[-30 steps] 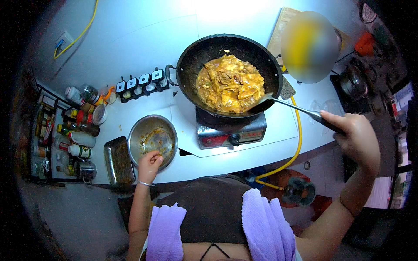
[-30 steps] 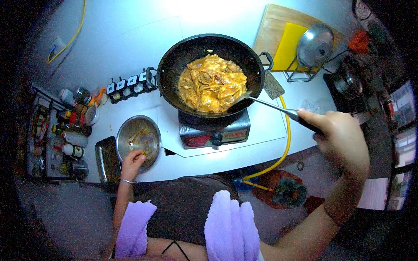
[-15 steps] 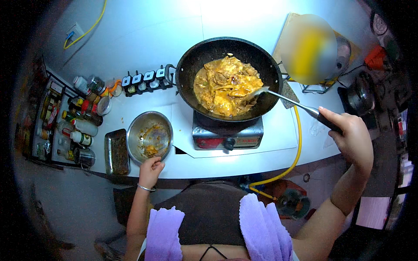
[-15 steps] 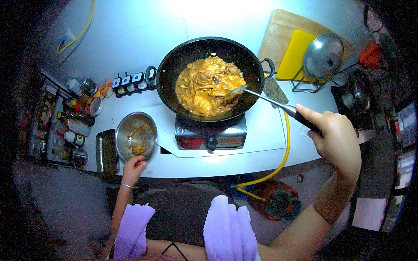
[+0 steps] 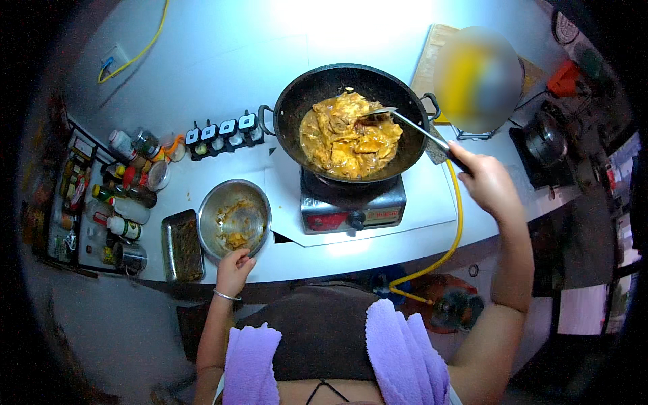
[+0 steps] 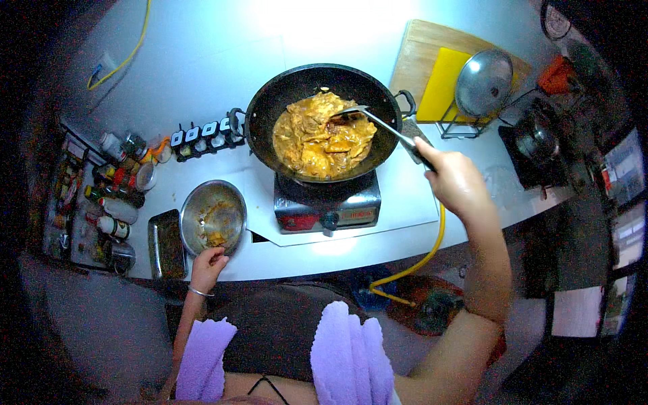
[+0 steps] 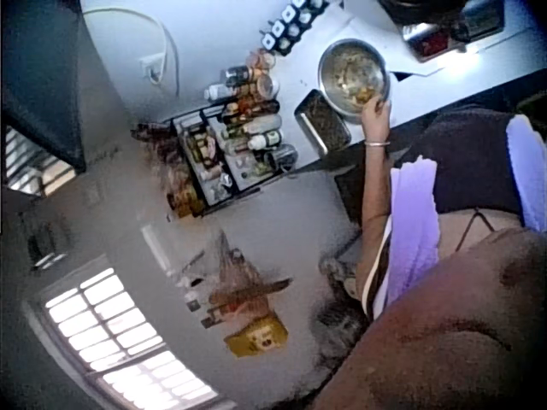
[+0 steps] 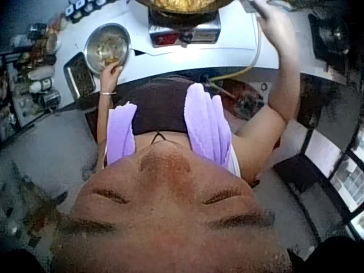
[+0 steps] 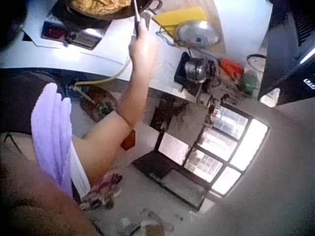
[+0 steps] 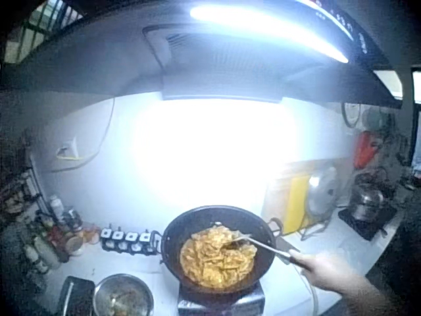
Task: The person mixes chopped vegetables in a bowl, washes their hands at the sink, and then adds marinated meat from a tray into a wok on a portable stove. They stir the meat in the wok with a spatula and add a small amount of liquid from a bowl.
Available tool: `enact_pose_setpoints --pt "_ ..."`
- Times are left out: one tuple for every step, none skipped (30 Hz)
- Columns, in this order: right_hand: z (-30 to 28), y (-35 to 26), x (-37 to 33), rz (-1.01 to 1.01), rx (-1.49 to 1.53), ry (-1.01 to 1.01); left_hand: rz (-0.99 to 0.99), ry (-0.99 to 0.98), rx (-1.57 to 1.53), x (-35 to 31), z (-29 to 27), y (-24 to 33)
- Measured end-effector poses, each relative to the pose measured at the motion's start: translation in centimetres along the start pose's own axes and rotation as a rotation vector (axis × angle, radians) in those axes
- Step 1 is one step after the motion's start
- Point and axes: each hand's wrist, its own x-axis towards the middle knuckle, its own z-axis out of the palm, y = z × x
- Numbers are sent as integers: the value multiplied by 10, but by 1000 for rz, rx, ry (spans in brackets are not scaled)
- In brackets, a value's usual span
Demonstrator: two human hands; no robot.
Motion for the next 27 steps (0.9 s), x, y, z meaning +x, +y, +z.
enact_pose_setpoints --pt "11 -1 4 15 -15 -54 30 4 11 -1 -2 -2" --pt "19 -4 -2 -23 -12 -58 61 8 21 -3 -5 -4" --pt "15 -16 -9 -3 -62 -95 89 21 27 -5 -6 -8" --pt "12 -28 -18 20 -114 -132 83 29 17 -6 -8 -15" --pt "15 -25 -23 -12 -110 -121 77 37 8 -7 -11 -25" --pt "10 -27 -24 9 -115 -96 69 40 4 -9 -16 -34" --pt "4 -30 -26 30 -120 -71 99 38 1 -9 -20 -42" --pt "-1 -32 -27 49 -125 -46 63 32 -14 -9 -20 -48" --pt "0 -27 -24 -1 -90 4 31 22 -25 -9 -22 -51" --pt "4 -28 -19 32 -93 16 -2 13 -33 -8 -24 -53" --pt "11 -30 -13 65 -96 28 1 0 -36 -7 -25 -56" --pt "17 -32 -8 98 -103 40 5 -15 -42 -4 -25 -59" --pt "24 -33 -3 92 -99 36 13 -26 -51 0 -25 -61" --pt "24 -37 -4 113 -72 -13 23 -34 -74 3 -26 -61" --pt "24 -39 -2 89 -44 8 23 -31 -97 3 -27 -62" --pt "22 -39 -2 65 -16 28 24 -29 -119 4 -28 -62" --pt "17 -41 0 88 21 51 1 -41 -137 5 -30 -62" --pt "13 -42 -1 120 59 71 -21 -61 -151 5 -33 -61" --pt "15 -39 0 18 126 160 -43 -81 -164 6 -34 -62" --pt "19 -36 5 51 193 155 -30 -77 -163 7 -32 -67" --pt "24 -31 10 90 258 156 -10 -77 -160 8 -30 -74" --pt "29 -25 17 126 325 160 12 -73 -158 10 -28 -74" --pt "31 -16 20 141 396 93 9 -87 -146 12 -28 -73" --pt "28 -19 22 229 480 39 -5 -95 -136 9 -31 -69" --pt "24 -24 22 317 563 -14 -19 -103 -125 9 -33 -67" --pt "21 -27 22 405 645 -68 143 -10 58 14 -28 -95" --pt "26 -24 23 387 670 -49 299 91 240 21 -22 -144"
